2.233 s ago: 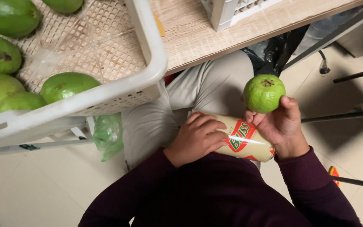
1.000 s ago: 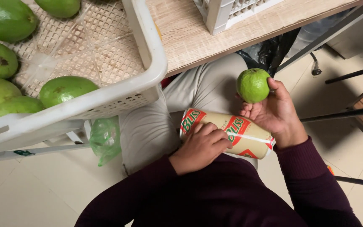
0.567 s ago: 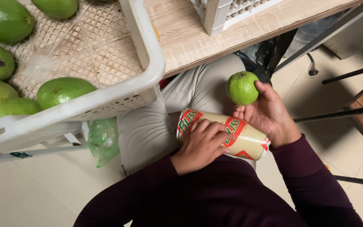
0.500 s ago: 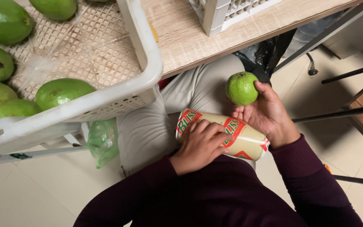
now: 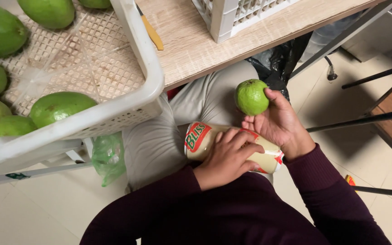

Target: Wrapping individual guavas in plastic film and placing them into a storage crate.

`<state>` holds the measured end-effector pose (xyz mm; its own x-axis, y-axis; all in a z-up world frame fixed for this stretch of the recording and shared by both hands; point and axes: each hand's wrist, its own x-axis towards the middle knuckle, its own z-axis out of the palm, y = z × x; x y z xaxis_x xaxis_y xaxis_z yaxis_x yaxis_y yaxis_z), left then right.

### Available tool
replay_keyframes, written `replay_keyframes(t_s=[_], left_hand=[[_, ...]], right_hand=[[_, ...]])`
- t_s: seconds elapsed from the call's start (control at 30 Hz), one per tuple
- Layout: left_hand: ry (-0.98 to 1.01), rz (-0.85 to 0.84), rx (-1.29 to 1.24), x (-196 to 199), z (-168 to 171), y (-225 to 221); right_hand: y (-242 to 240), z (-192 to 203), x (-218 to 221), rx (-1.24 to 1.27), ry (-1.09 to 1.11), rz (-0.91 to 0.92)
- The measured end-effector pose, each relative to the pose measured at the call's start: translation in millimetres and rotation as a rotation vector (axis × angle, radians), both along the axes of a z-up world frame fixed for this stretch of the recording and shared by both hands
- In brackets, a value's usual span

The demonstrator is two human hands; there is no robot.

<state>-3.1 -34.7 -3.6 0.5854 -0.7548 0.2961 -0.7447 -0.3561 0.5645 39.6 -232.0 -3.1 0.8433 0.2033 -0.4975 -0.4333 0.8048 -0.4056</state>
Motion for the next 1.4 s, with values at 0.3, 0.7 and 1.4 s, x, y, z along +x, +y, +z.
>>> replay_keyframes(t_s=[0.3,0.7,1.4], left_hand=[[0.069,0.014,0.078,-1,15,1],[0.139,-0.025,0.149,-6,24,1],[0.18,-0.073,0.219,-5,13,-1]], right_hand=[[0,1,3,-0.023,0.031,0.015],[-2,-3,0,-0.005,0.053,0.037],[0,1,-1,-0.018,0.069,0.058]])
